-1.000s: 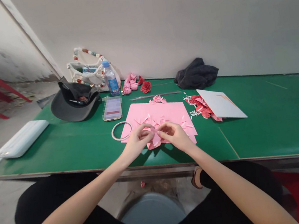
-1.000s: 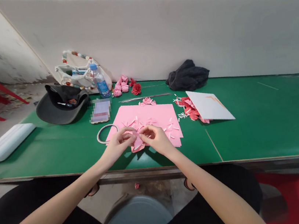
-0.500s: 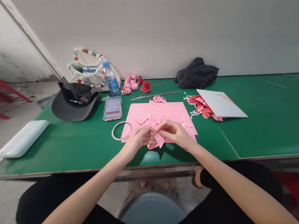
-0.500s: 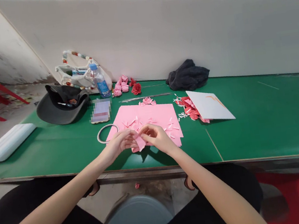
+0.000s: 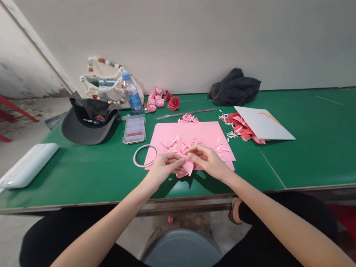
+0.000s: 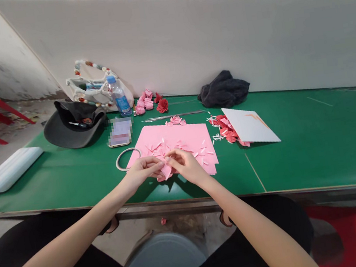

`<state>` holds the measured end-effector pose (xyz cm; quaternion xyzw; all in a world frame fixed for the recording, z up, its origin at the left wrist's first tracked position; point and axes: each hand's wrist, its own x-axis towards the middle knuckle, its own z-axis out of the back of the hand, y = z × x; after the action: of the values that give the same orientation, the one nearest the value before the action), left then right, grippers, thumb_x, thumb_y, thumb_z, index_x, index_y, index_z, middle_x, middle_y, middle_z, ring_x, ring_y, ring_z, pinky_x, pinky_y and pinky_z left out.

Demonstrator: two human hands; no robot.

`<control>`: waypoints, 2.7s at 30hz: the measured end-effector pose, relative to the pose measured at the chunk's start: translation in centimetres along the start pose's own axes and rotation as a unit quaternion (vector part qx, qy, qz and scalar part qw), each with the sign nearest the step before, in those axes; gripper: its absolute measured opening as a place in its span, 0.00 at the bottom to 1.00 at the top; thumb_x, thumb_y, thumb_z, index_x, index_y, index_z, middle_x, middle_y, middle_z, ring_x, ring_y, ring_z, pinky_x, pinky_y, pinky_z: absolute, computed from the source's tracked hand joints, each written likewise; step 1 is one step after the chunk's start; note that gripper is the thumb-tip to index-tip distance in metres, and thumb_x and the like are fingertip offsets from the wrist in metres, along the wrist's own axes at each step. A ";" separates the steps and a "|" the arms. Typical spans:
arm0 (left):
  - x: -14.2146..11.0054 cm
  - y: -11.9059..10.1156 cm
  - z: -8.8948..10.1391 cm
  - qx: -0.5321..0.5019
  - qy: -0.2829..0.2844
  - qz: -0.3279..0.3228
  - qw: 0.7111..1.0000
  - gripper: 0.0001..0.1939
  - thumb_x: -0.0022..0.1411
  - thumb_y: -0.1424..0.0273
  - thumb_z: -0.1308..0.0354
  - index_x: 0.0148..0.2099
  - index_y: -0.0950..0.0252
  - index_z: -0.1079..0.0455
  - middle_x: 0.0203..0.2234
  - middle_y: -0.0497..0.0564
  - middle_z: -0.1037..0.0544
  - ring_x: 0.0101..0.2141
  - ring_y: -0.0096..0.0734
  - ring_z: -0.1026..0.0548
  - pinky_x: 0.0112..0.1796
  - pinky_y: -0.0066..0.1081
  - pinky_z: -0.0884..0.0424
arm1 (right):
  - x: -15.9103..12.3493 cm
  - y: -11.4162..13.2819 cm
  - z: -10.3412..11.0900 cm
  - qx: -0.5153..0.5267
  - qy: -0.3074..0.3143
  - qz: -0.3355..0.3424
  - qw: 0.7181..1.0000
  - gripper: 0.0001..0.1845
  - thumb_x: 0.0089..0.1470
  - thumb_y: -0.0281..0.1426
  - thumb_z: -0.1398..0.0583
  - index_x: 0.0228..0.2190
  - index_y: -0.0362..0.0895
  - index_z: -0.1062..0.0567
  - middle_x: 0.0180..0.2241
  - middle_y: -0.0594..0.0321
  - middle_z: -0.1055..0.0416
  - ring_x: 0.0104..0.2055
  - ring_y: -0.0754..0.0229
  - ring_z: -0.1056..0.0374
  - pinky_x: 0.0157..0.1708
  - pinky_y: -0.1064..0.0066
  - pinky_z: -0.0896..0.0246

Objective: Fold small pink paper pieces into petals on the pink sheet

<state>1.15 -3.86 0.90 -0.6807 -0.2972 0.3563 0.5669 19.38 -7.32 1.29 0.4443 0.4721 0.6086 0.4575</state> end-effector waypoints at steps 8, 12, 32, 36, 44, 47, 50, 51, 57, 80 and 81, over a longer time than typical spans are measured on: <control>-0.2 -0.3 -0.8 0.038 -0.105 -0.092 0.989 0.15 0.53 0.60 0.37 0.33 0.69 0.30 0.24 0.51 0.22 0.27 0.33 0.22 0.34 0.32 0.24 | 0.5 -0.6 0.5 0.003 -0.005 0.007 1.000 0.20 0.45 0.33 0.35 0.42 0.45 0.29 0.39 0.60 0.29 0.33 0.65 0.31 0.35 0.71 0.32; -0.2 -0.3 -0.9 -0.006 -0.077 -0.073 0.994 0.16 0.52 0.62 0.36 0.38 0.68 0.32 0.27 0.51 0.20 0.31 0.35 0.21 0.36 0.32 0.25 | 0.4 -0.4 0.7 -0.015 -0.067 0.032 0.997 0.17 0.47 0.31 0.36 0.41 0.44 0.30 0.35 0.60 0.27 0.37 0.61 0.29 0.38 0.69 0.32; -0.1 0.1 -0.3 -0.003 -0.021 -0.032 0.999 0.16 0.52 0.61 0.36 0.39 0.69 0.25 0.34 0.56 0.20 0.35 0.35 0.23 0.38 0.32 0.29 | -0.2 -0.5 0.4 -0.296 -0.040 0.230 0.926 0.07 0.60 0.30 0.47 0.36 0.47 0.29 0.35 0.57 0.29 0.40 0.55 0.33 0.42 0.62 0.38; 0.0 0.2 -0.3 0.062 -0.036 -0.062 0.996 0.15 0.54 0.61 0.38 0.35 0.69 0.24 0.29 0.54 0.21 0.30 0.32 0.25 0.33 0.28 0.30 | -0.2 -0.8 0.3 -0.299 -0.033 0.223 0.927 0.07 0.60 0.30 0.47 0.36 0.47 0.29 0.36 0.58 0.28 0.41 0.55 0.33 0.44 0.62 0.38; 0.1 0.7 -0.4 0.122 -0.047 -0.080 0.988 0.15 0.55 0.60 0.40 0.33 0.69 0.25 0.26 0.52 0.22 0.27 0.31 0.26 0.30 0.29 0.31 | -0.1 -1.0 0.3 -0.292 -0.013 0.200 0.935 0.08 0.60 0.31 0.48 0.33 0.46 0.30 0.33 0.59 0.31 0.38 0.57 0.34 0.40 0.65 0.38; 0.1 0.8 -0.3 0.121 -0.043 -0.078 0.989 0.15 0.55 0.61 0.40 0.33 0.70 0.25 0.26 0.52 0.22 0.27 0.30 0.26 0.29 0.28 0.31 | -0.1 -0.9 0.4 -0.282 -0.012 0.193 0.940 0.07 0.60 0.30 0.48 0.33 0.46 0.30 0.33 0.59 0.31 0.38 0.57 0.35 0.40 0.65 0.39; 0.1 0.9 -0.3 0.115 -0.042 -0.075 0.990 0.14 0.54 0.62 0.39 0.32 0.69 0.26 0.25 0.52 0.23 0.26 0.29 0.27 0.28 0.27 0.32 | -0.2 -0.8 0.4 -0.282 -0.005 0.188 0.941 0.07 0.60 0.30 0.48 0.33 0.46 0.30 0.33 0.60 0.31 0.37 0.57 0.35 0.40 0.65 0.40; 0.1 1.0 -0.3 0.110 -0.045 -0.075 0.990 0.13 0.54 0.62 0.39 0.31 0.69 0.26 0.24 0.51 0.23 0.25 0.28 0.27 0.28 0.26 0.32 | -0.1 -0.8 0.4 -0.287 0.000 0.187 0.940 0.07 0.60 0.31 0.48 0.33 0.46 0.31 0.33 0.59 0.32 0.37 0.57 0.35 0.40 0.65 0.40; 0.0 1.1 -0.4 0.106 -0.035 -0.082 0.990 0.14 0.54 0.61 0.39 0.30 0.69 0.27 0.23 0.51 0.24 0.24 0.28 0.28 0.27 0.26 0.32 | -0.1 -0.6 0.4 -0.277 0.020 0.180 0.944 0.08 0.60 0.32 0.48 0.32 0.45 0.31 0.33 0.60 0.31 0.37 0.58 0.35 0.39 0.66 0.40; -0.1 0.2 -0.2 0.093 -0.049 -0.047 0.993 0.14 0.53 0.62 0.37 0.33 0.71 0.26 0.25 0.53 0.22 0.26 0.30 0.26 0.30 0.28 0.30 | -0.1 -0.2 -0.4 -0.224 -0.051 0.154 0.961 0.06 0.55 0.28 0.45 0.29 0.44 0.28 0.29 0.63 0.28 0.34 0.61 0.32 0.37 0.69 0.38; -0.2 0.2 -0.3 0.089 -0.049 -0.045 0.994 0.14 0.53 0.62 0.37 0.34 0.71 0.26 0.26 0.53 0.22 0.26 0.30 0.25 0.30 0.28 0.30 | -0.1 -0.2 -0.3 -0.227 -0.056 0.154 0.960 0.06 0.55 0.28 0.45 0.28 0.44 0.28 0.28 0.63 0.29 0.33 0.60 0.32 0.37 0.69 0.38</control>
<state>1.30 -4.17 0.79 -0.5948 -0.3219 0.3885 0.6258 19.10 -7.40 1.01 0.4294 0.2210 0.7367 0.4733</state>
